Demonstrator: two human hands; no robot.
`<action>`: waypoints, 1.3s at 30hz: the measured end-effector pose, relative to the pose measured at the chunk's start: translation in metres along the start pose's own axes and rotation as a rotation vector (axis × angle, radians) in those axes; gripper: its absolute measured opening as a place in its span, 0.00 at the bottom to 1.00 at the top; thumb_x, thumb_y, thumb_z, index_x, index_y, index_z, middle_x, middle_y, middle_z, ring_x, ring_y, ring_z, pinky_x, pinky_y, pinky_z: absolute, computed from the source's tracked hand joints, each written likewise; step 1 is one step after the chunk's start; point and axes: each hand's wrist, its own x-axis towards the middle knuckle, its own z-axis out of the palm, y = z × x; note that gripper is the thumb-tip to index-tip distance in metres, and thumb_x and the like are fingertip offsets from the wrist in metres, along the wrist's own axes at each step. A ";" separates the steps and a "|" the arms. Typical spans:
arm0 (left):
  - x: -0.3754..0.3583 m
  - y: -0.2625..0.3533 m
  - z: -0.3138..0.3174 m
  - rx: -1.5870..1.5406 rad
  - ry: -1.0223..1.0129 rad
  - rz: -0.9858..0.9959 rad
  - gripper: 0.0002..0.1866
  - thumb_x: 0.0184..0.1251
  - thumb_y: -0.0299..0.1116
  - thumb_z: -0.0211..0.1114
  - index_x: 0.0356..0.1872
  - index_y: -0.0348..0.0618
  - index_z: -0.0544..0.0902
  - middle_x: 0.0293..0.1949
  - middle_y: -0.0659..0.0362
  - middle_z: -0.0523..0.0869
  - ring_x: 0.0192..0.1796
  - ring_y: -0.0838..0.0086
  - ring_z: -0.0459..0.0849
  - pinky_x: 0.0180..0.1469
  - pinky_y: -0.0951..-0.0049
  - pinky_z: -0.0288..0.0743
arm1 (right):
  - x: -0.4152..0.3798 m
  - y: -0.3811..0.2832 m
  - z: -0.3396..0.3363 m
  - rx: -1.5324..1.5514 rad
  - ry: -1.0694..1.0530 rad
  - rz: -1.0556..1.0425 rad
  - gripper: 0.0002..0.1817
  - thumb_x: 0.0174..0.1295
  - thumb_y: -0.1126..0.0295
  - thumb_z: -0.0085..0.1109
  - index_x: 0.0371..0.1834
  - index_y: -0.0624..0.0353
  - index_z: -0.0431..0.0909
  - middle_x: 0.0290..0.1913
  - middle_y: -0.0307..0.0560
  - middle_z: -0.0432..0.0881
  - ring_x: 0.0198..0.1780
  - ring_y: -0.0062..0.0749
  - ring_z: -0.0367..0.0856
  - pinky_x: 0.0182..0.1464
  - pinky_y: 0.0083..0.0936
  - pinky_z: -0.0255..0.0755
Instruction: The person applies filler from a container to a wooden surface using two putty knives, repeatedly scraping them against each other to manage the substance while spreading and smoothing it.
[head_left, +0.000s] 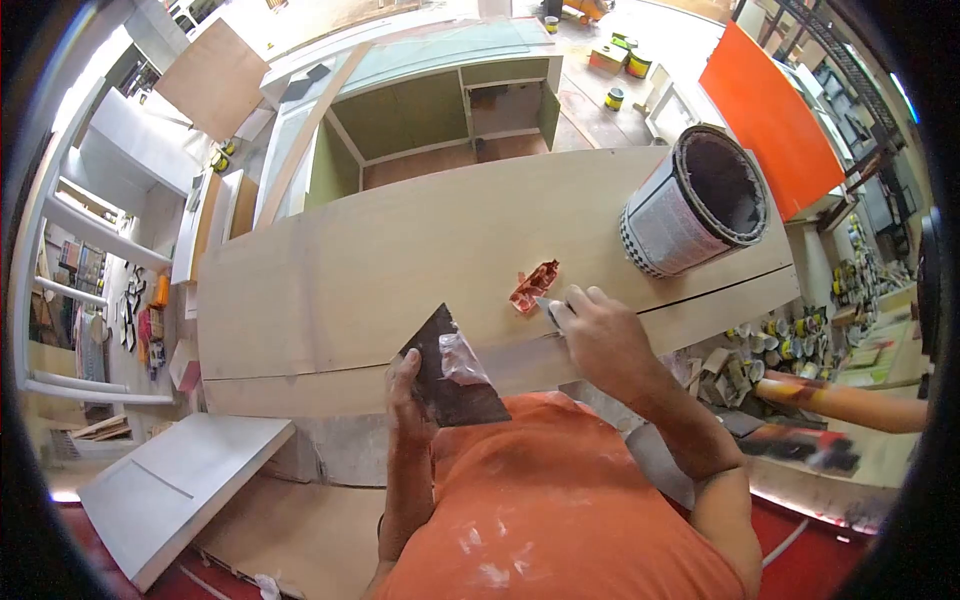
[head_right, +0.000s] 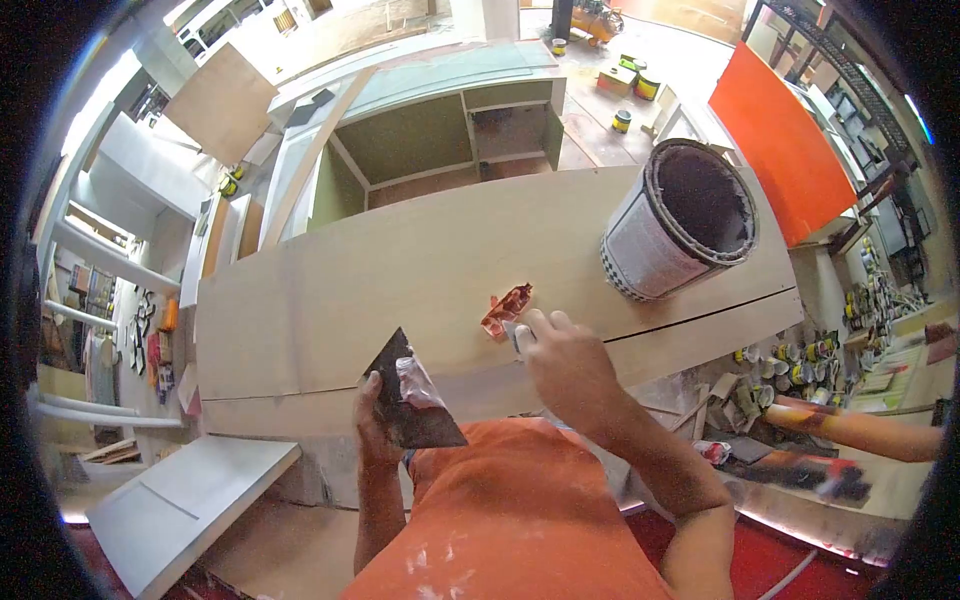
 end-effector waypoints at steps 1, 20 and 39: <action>-0.001 0.001 0.004 0.047 -0.031 0.017 0.17 0.70 0.38 0.57 0.51 0.35 0.78 0.44 0.55 0.84 0.44 0.70 0.84 0.46 0.67 0.80 | 0.004 -0.004 0.005 0.004 -0.008 -0.007 0.09 0.56 0.72 0.56 0.37 0.61 0.82 0.38 0.44 0.76 0.41 0.37 0.77 0.39 0.31 0.77; 0.003 -0.002 0.003 0.141 -0.049 -0.043 0.19 0.69 0.36 0.58 0.55 0.33 0.76 0.47 0.54 0.84 0.45 0.69 0.85 0.49 0.67 0.79 | 0.028 0.020 0.011 0.177 -0.276 -0.064 0.12 0.52 0.75 0.55 0.39 0.61 0.82 0.40 0.48 0.77 0.45 0.43 0.78 0.48 0.36 0.75; -0.010 -0.002 0.008 0.117 -0.051 -0.081 0.19 0.71 0.35 0.57 0.57 0.32 0.74 0.48 0.52 0.84 0.46 0.67 0.85 0.50 0.66 0.81 | 0.050 0.015 -0.011 0.020 -0.415 0.112 0.14 0.53 0.75 0.52 0.41 0.59 0.84 0.42 0.51 0.80 0.46 0.46 0.80 0.51 0.39 0.74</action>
